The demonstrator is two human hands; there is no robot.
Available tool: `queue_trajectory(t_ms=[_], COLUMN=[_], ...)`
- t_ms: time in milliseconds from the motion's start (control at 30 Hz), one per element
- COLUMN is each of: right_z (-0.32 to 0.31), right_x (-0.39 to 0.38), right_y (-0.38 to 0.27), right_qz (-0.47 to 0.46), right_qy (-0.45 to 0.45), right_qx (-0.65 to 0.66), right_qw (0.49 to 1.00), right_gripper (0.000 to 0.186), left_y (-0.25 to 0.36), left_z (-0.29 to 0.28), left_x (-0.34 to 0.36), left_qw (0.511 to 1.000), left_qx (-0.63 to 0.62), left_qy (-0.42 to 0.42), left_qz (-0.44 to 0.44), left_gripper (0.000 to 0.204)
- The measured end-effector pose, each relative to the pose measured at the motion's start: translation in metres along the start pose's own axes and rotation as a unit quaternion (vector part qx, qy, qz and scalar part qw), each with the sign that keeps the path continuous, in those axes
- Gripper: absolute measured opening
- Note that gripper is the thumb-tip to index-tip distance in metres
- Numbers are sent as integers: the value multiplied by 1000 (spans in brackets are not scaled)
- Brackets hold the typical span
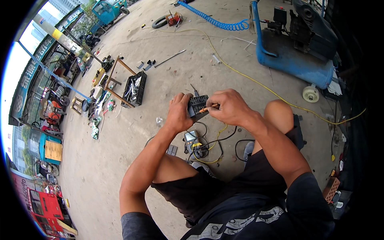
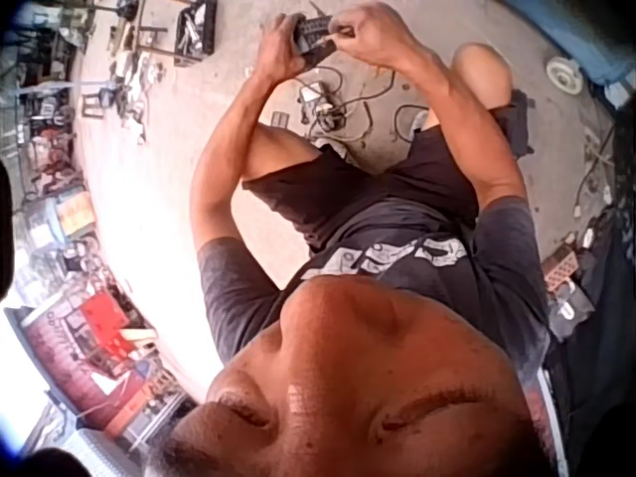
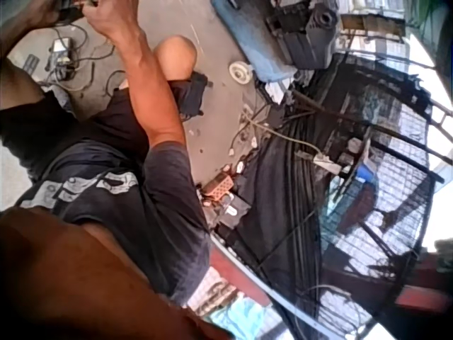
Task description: The person sits on the floor and uses a screwdriver to remove screws from a black electronic device. They open the casing, inspect the internal components, and use a multimeter probe to test connections inside the device.
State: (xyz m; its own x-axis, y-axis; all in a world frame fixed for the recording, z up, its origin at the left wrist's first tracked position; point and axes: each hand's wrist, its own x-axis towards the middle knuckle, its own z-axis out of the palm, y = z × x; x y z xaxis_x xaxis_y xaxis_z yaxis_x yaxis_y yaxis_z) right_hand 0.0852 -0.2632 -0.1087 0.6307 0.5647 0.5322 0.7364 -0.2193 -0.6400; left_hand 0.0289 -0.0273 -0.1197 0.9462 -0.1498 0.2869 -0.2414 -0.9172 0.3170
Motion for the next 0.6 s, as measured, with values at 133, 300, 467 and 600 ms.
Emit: queue_trajectory(t_ms=[133, 300, 467, 600], right_z=[2, 7, 9, 7], right_x=[2, 3, 3, 3], right_y=[1, 4, 7, 5], right_qz=[8, 12, 29, 46], right_qy=[-13, -21, -6, 3], right_qx=[1, 4, -6, 5], right_qw=[1000, 1000, 1000, 999], right_gripper=[9, 9, 11, 12], left_y=[-1, -2, 2, 2], left_z=[-1, -1, -3, -4], left_x=[1, 1, 2, 2], left_qw=[1000, 1000, 999, 999], left_qx=[1, -1, -7, -5], left_qy=[-5, -18, -35, -36], left_qz=[-3, 2, -2, -3], left_gripper=[73, 67, 64, 64])
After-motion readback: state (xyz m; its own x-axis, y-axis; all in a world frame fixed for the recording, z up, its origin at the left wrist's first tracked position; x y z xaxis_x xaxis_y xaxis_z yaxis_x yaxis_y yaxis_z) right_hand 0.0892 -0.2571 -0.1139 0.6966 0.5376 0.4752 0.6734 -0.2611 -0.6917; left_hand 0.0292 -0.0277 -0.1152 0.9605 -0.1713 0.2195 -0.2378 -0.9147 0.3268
